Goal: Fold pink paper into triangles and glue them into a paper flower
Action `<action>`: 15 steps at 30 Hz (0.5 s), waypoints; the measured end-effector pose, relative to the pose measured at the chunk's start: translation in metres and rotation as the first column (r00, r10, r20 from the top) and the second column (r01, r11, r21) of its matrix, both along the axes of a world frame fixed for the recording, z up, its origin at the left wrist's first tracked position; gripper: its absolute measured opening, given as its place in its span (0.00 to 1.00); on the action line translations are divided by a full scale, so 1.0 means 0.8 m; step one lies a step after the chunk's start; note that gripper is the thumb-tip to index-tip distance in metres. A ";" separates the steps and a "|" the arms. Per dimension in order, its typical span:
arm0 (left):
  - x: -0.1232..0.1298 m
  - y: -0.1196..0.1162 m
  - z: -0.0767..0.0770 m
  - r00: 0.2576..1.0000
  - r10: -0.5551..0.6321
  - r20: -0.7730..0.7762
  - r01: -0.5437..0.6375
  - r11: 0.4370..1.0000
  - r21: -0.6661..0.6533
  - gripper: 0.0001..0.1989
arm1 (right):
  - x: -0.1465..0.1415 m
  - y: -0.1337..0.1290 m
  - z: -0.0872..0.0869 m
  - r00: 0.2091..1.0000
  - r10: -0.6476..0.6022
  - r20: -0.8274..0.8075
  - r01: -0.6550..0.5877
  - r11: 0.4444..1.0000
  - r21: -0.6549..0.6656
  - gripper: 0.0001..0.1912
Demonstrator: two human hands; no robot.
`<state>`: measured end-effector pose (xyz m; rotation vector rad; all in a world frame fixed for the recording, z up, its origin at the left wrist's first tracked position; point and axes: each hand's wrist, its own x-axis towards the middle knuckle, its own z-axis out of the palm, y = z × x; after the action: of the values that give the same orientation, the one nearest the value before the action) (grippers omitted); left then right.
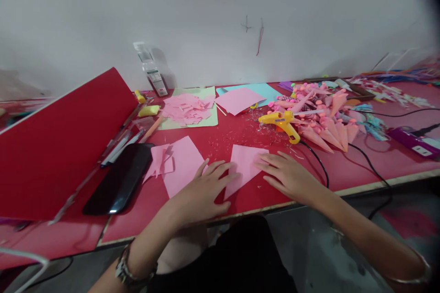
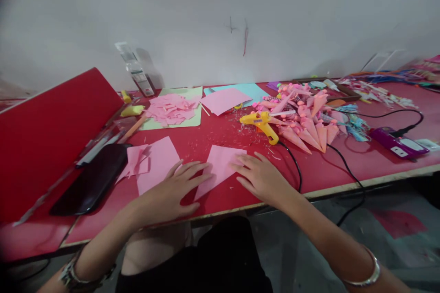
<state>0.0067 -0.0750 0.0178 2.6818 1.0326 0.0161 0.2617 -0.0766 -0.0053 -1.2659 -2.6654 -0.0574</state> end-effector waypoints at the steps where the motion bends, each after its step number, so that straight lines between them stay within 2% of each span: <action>1: 0.003 -0.003 0.000 1.000 0.004 0.016 -0.005 1.000 0.012 0.30 | -0.003 -0.005 -0.001 0.999 -0.038 0.012 0.038 0.999 0.020 0.18; 4: 0.019 -0.015 -0.004 0.998 0.020 0.061 -0.023 0.999 0.044 0.29 | -0.017 -0.025 -0.002 0.987 -0.157 0.045 0.153 0.986 0.072 0.19; 7: 0.036 -0.023 -0.015 0.996 0.050 0.076 -0.055 0.995 0.078 0.29 | -0.032 -0.042 0.002 0.977 -0.209 0.033 0.209 0.978 0.029 0.21; 10: 0.045 -0.025 -0.023 0.996 0.050 0.071 -0.057 0.994 0.097 0.30 | -0.034 -0.047 0.009 0.987 -0.156 -0.021 0.154 0.984 -0.085 0.19; 12: 0.043 -0.024 -0.026 0.997 0.035 0.065 -0.042 0.994 0.103 0.32 | -0.026 -0.043 0.011 0.994 -0.099 -0.053 0.092 0.989 -0.114 0.20; 15: 0.035 -0.020 -0.024 0.999 0.005 0.051 -0.010 0.995 0.104 0.33 | -0.009 -0.035 0.006 0.998 -0.043 -0.043 0.037 0.990 -0.134 0.28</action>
<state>0.0348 -0.0914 -0.0017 2.7554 1.0536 0.1422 0.2547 -0.1048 -0.0002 -1.3433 -2.6431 0.1449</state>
